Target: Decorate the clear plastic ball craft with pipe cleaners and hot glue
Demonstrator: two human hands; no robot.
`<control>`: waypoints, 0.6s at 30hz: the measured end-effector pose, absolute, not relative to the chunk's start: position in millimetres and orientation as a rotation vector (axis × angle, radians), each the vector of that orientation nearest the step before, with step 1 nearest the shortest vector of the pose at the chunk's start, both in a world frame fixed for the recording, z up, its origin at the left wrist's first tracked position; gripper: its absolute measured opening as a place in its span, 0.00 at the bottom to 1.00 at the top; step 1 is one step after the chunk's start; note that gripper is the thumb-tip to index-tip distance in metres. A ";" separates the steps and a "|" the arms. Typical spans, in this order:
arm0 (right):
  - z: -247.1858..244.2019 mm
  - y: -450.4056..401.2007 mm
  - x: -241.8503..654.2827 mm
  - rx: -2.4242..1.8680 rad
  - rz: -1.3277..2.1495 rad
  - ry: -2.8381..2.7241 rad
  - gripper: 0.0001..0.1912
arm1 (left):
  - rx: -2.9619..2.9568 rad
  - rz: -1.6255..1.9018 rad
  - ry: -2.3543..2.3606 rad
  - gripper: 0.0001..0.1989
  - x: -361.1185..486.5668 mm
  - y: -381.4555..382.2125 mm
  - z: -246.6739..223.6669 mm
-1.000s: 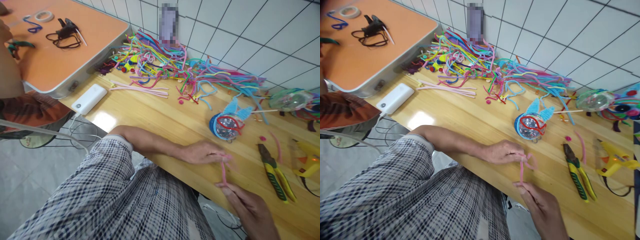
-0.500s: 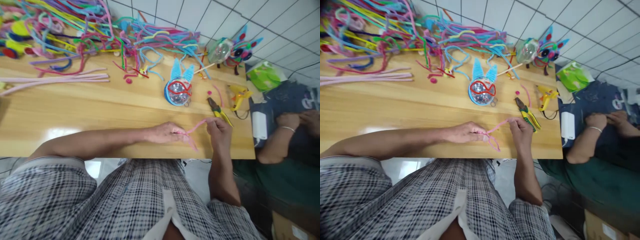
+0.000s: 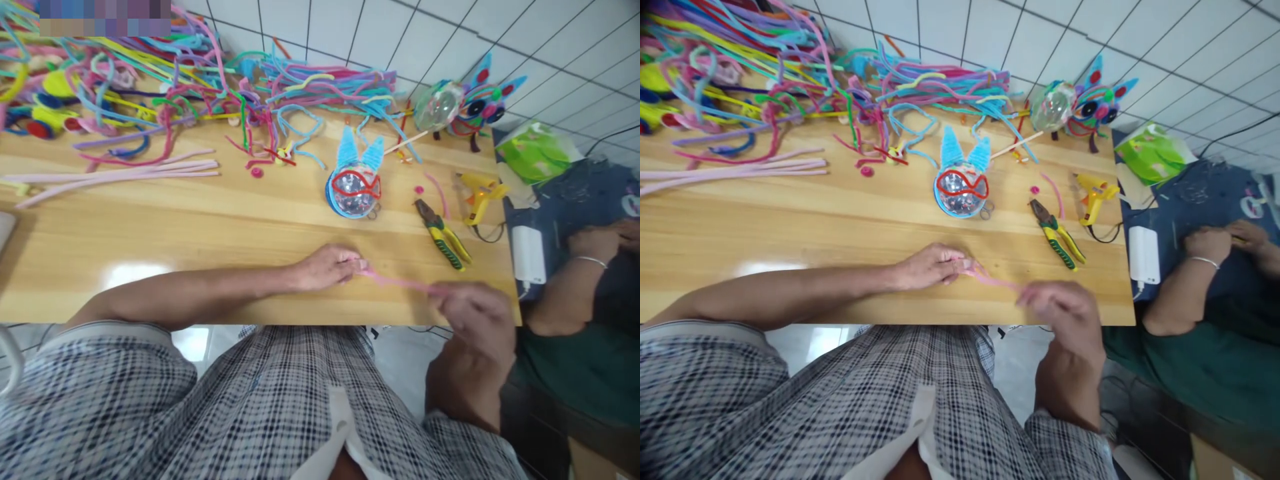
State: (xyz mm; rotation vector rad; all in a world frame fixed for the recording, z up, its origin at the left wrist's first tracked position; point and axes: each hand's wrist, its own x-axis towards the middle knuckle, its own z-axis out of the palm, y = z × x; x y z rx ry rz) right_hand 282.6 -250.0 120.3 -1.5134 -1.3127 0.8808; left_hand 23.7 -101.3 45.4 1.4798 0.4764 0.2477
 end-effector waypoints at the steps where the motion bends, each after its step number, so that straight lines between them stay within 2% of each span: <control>1: 115.4 -241.6 287.3 -1.521 0.790 -1.149 0.20 | 1.476 0.197 0.455 0.30 23.1 -102.0 47.8; 3: 102.1 -220.8 296.1 -1.491 0.677 -0.889 0.22 | 1.448 0.077 0.375 0.27 22.1 -101.3 52.4; 7: 75.5 -197.2 306.6 -1.621 0.583 -0.805 0.23 | 1.360 -0.083 0.210 0.19 21.8 -94.7 58.0; 9: 69.0 -201.9 310.6 -1.738 0.498 -0.819 0.22 | 1.313 -0.043 0.249 0.18 23.0 -91.6 58.0; 12: 72.0 -219.3 318.0 -1.941 0.464 -0.963 0.19 | 1.191 0.197 0.466 0.16 26.5 -89.2 56.7; 16: 95.5 -243.4 322.5 -2.092 0.796 -1.497 0.19 | 0.813 0.346 0.613 0.15 31.6 -87.9 57.1; 18: 110.7 -256.2 322.5 -1.932 1.119 -1.730 0.19 | 0.661 0.323 0.615 0.16 33.3 -88.2 57.5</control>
